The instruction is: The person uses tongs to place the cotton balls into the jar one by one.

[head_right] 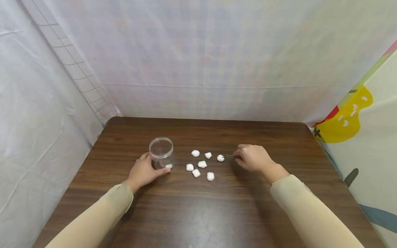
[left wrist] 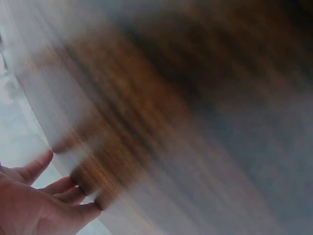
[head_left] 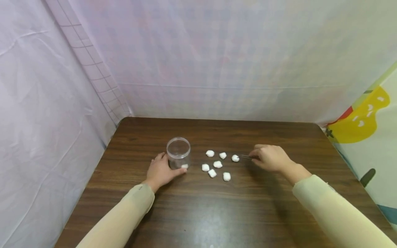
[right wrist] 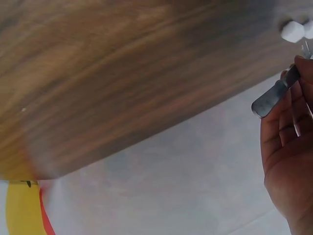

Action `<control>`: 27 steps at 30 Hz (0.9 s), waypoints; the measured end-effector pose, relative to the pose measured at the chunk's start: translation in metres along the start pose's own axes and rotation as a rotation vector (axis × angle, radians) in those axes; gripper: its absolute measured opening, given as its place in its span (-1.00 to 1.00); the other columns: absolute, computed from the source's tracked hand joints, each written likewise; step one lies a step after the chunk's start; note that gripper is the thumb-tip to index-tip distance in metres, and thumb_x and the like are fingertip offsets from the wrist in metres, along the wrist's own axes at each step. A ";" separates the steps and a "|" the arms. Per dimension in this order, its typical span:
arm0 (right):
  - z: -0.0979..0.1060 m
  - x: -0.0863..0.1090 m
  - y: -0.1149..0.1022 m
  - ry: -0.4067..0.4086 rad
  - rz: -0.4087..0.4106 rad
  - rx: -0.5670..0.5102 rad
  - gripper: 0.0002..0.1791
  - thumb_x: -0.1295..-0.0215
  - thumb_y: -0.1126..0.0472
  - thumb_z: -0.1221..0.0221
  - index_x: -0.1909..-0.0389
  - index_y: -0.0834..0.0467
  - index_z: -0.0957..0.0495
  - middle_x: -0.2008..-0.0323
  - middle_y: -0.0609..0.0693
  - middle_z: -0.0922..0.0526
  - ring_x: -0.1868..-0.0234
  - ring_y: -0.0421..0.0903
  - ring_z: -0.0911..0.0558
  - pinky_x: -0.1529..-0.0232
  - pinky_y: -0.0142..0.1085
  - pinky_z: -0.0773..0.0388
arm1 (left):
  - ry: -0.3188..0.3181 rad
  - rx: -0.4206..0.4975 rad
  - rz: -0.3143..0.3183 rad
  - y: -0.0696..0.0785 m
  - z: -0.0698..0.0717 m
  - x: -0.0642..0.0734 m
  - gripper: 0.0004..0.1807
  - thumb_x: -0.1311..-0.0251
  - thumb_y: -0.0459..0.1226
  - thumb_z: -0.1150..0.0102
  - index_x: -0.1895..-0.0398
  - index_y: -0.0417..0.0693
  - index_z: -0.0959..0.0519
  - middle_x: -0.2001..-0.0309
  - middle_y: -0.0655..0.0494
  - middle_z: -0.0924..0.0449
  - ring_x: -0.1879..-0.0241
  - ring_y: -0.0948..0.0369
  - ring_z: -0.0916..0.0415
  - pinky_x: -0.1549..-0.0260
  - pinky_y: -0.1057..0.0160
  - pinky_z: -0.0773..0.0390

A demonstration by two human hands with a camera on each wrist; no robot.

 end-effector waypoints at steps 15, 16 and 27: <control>-0.007 0.001 0.000 0.004 0.003 -0.007 -0.82 -0.01 0.12 -0.32 0.31 0.01 -0.68 0.42 -0.20 -0.49 0.53 -0.22 -0.51 0.62 -0.24 -0.47 | 0.007 -0.001 -0.010 -0.001 -0.001 -0.001 0.09 0.29 0.42 -0.17 -0.24 -0.13 -0.32 -0.20 -0.18 -0.30 -0.24 -0.05 -0.15 -0.21 -0.18 -0.03; -0.007 0.001 0.000 0.009 0.006 -0.006 -0.82 0.00 0.12 -0.32 0.31 0.00 -0.68 0.42 -0.20 -0.48 0.53 -0.22 -0.51 0.63 -0.24 -0.46 | 0.007 -0.003 -0.009 -0.001 -0.002 -0.002 0.09 0.29 0.42 -0.17 -0.24 -0.13 -0.32 -0.20 -0.18 -0.30 -0.24 -0.05 -0.15 -0.21 -0.18 -0.02; -0.011 0.001 -0.001 0.004 0.006 -0.006 -0.81 0.01 0.14 -0.32 0.31 0.02 -0.68 0.42 -0.17 -0.50 0.51 -0.17 -0.54 0.58 -0.16 -0.50 | 0.002 -0.005 -0.002 -0.002 -0.003 -0.001 0.10 0.30 0.43 -0.16 -0.25 -0.12 -0.31 -0.21 -0.18 -0.29 -0.25 -0.05 -0.14 -0.21 -0.18 -0.02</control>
Point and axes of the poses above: each hand's wrist, its own x-axis away from the middle knuckle, its own z-axis out of the back of the hand, y = z × x, the point moved 8 cm from there along -x, towards the middle knuckle
